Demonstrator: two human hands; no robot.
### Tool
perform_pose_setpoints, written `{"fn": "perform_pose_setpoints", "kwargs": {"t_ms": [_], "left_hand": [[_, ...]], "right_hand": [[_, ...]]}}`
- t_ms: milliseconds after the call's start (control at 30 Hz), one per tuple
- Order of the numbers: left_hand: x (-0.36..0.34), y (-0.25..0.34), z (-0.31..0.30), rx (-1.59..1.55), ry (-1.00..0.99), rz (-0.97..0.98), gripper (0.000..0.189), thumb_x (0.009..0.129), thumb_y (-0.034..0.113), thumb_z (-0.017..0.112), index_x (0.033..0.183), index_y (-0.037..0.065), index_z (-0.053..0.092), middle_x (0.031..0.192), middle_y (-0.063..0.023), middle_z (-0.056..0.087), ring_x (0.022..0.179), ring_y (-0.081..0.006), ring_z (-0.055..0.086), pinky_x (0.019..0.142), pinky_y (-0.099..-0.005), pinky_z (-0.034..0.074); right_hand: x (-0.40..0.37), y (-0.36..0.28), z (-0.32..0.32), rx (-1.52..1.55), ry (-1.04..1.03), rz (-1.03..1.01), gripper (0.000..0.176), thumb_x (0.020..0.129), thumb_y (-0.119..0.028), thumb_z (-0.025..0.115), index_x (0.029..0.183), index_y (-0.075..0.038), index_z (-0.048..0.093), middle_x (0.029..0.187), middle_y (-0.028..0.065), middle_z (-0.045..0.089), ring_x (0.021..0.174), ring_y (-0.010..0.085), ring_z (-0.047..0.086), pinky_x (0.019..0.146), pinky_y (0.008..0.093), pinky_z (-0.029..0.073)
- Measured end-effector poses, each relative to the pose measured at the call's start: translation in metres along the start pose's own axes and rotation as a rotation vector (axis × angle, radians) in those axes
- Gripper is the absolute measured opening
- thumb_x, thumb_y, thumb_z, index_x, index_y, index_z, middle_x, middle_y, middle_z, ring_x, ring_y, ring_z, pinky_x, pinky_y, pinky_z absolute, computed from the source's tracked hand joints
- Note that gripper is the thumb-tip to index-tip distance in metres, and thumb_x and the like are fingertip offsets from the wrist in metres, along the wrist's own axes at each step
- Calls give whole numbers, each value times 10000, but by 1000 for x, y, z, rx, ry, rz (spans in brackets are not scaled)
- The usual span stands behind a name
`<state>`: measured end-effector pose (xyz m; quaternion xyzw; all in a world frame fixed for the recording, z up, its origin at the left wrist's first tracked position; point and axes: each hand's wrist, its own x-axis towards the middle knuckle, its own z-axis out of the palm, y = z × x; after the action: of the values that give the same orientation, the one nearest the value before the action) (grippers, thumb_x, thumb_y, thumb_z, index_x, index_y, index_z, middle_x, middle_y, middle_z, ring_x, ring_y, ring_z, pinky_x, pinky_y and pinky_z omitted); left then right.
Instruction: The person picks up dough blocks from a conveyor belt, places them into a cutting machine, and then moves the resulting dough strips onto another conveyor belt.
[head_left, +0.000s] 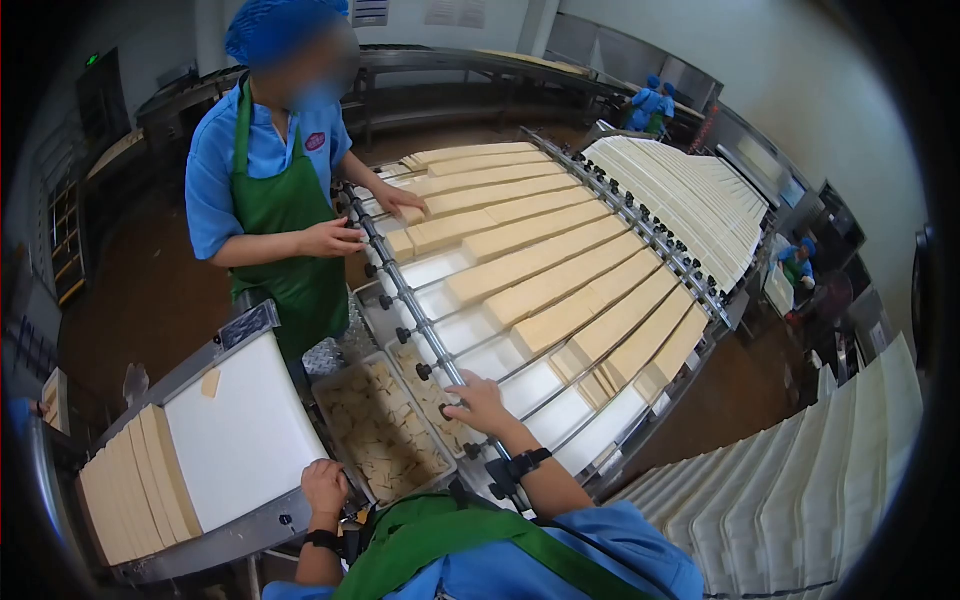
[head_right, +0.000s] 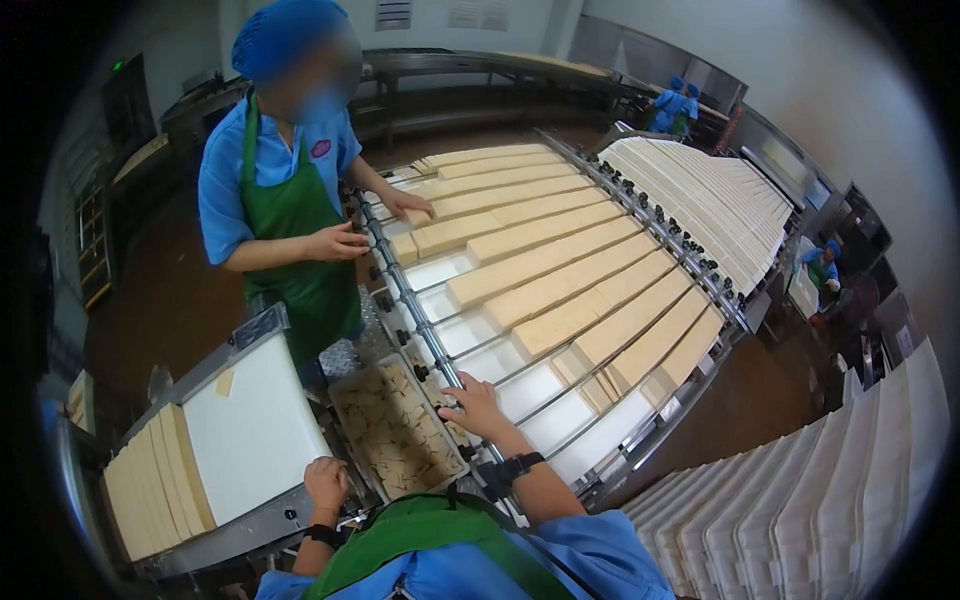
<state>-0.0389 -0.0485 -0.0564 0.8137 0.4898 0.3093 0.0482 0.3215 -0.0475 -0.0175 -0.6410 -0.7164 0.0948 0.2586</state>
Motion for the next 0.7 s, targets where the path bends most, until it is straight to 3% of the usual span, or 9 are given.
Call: {"fn": "perform_pose_setpoints", "kwargs": {"t_ms": [100, 600, 700], "left_hand": [[0, 0, 0, 2, -1, -4, 107, 596, 59, 620, 687, 108, 647, 751, -35, 611, 771, -225, 587, 687, -358, 442], [-1, -2, -1, 16, -24, 22, 122, 631, 90, 631, 739, 141, 653, 685, -23, 587, 696, -226, 554, 637, -370, 411], [-2, -3, -1, 18, -16, 30, 126, 630, 94, 634, 742, 147, 654, 674, -14, 580, 682, -222, 543, 628, -370, 403]], "right_hand": [[1, 1, -1, 130, -145, 90, 478, 811, -509, 595, 1147, -170, 608, 1346, 202, 395, 1215, 341, 394, 1025, 450, 220], [-1, 0, 1, 70, -117, 84, 479, 801, -514, 602, 1145, -181, 614, 1337, 201, 410, 1209, 332, 401, 1023, 453, 238], [-1, -2, 1, 41, -69, 64, 455, 768, -456, 644, 1129, -179, 625, 1298, 156, 462, 1174, 310, 441, 968, 432, 288]]}}
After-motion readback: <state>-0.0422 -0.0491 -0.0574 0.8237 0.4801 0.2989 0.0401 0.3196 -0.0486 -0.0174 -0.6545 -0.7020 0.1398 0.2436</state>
